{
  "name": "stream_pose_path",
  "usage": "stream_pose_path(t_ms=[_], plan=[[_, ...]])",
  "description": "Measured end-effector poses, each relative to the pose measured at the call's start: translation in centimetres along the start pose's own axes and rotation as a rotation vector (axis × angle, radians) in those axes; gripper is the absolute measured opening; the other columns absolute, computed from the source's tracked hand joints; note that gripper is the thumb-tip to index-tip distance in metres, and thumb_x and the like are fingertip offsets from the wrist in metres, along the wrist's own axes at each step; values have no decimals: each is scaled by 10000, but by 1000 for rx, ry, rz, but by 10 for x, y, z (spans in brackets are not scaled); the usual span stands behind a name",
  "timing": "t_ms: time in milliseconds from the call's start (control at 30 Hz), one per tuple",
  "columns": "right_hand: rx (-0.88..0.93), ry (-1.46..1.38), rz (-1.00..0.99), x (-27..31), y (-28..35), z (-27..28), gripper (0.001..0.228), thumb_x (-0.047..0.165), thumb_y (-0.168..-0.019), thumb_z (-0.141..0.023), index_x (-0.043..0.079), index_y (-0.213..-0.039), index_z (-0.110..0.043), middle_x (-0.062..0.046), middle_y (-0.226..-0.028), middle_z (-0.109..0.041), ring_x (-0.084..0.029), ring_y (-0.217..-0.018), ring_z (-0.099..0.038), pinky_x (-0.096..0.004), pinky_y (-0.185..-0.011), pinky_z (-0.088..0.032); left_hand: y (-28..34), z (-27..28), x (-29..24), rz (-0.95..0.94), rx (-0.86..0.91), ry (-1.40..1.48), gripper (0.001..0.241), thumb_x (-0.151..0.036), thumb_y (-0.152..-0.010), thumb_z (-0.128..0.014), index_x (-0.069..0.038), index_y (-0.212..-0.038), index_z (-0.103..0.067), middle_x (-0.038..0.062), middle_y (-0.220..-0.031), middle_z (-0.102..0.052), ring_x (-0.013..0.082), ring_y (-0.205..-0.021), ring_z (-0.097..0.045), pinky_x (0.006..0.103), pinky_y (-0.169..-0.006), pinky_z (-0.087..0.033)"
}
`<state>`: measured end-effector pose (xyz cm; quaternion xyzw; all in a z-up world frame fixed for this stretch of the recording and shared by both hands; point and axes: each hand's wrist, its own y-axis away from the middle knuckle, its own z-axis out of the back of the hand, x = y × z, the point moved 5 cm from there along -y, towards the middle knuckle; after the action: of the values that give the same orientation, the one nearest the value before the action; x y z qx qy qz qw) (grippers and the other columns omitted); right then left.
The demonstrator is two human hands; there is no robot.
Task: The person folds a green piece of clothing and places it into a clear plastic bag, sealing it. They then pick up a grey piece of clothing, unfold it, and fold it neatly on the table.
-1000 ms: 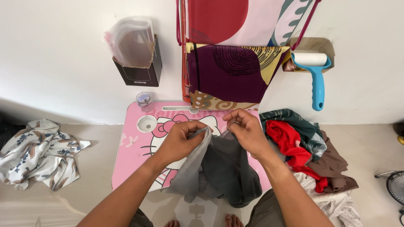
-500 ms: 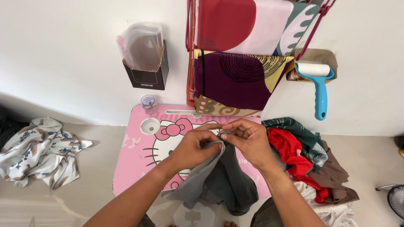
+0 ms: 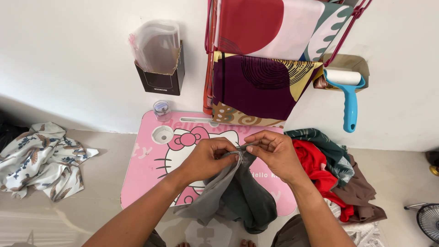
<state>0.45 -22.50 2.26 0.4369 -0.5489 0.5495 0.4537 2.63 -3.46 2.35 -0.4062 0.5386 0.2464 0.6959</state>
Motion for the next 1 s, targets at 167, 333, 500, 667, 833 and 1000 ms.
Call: stream_pose_path(t_ms=[167,333,500,667,833,1000], plan=[[26,27,-13,2,2,-2,244,-116,-794,-797,-69,-1032,-767,-134,-811,-774,-118,-751,-713,-269,-719,-606,-2,2,3,-5,-13,-40,46,-20,-853,-778,-57,-827,-785,47,-818,-743,82,-647,-523,247,-595,-443],[28,43,-53,-4,3,-1,225,-108,-813,-781,-63,-1032,-758,-127,-786,-754,-119,-727,-700,-257,-687,-598,-1,4,6,-7,-13,-41,45,-17,-859,-775,-55,-844,-793,63,-844,-749,96,-679,-558,256,-613,-452],[11,46,-41,-8,2,1,221,-104,-804,-798,-53,-1014,-752,-117,-768,-749,-115,-716,-699,-245,-671,-594,-1,5,4,-13,-12,-61,41,-12,-855,-774,-48,-844,-790,75,-855,-756,112,-692,-583,266,-623,-466],[-14,30,-30,-9,1,3,258,-108,-769,-830,-62,-1008,-743,-145,-757,-757,-130,-696,-711,-254,-662,-600,-1,3,10,4,-9,-38,39,-7,-866,-767,-34,-865,-796,94,-873,-763,136,-741,-640,279,-662,-506],[-33,17,-14,-4,2,0,282,-111,-748,-846,-66,-1002,-731,-141,-766,-756,-128,-696,-719,-247,-666,-610,0,0,12,0,-5,-13,37,-8,-862,-775,-37,-866,-798,96,-883,-765,142,-767,-657,287,-686,-526],[-39,6,23,-3,1,-2,285,-105,-750,-852,-69,-1003,-726,-141,-769,-753,-128,-700,-721,-247,-675,-617,-1,-2,19,-5,-12,-10,24,-9,-854,-783,-23,-871,-790,107,-902,-762,157,-799,-681,305,-718,-553]])
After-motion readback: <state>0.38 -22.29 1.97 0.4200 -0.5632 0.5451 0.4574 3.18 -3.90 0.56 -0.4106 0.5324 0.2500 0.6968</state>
